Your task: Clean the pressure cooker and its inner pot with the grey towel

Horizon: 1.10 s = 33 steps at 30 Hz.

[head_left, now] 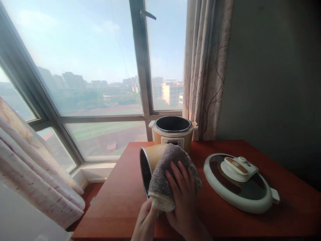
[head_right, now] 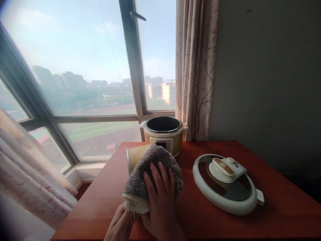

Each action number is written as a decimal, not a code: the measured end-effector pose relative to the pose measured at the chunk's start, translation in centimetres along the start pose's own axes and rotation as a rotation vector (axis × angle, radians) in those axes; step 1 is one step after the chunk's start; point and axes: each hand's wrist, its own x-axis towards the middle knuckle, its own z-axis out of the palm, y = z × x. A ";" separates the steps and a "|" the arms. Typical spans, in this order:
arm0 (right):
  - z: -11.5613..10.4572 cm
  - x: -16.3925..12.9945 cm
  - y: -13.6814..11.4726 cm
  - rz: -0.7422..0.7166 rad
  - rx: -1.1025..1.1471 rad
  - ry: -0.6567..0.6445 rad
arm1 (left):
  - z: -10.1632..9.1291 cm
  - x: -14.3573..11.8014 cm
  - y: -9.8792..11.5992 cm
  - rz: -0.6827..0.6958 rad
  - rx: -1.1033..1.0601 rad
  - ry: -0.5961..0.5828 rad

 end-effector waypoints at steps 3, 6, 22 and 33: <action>-1.4 3.4 0.1 0.021 0.027 -0.080 | 0.8 -0.4 0.9 0.004 0.032 -0.006; -2.2 7.7 0.4 0.086 0.063 -0.222 | 1.0 -1.0 1.2 0.060 0.147 -0.002; 0.9 16.3 0.4 0.314 -0.068 -0.485 | -2.1 -0.7 -4.1 0.275 0.398 0.009; 0.2 12.0 -0.6 0.176 0.052 -0.253 | -0.8 -0.8 -5.2 0.230 0.286 0.272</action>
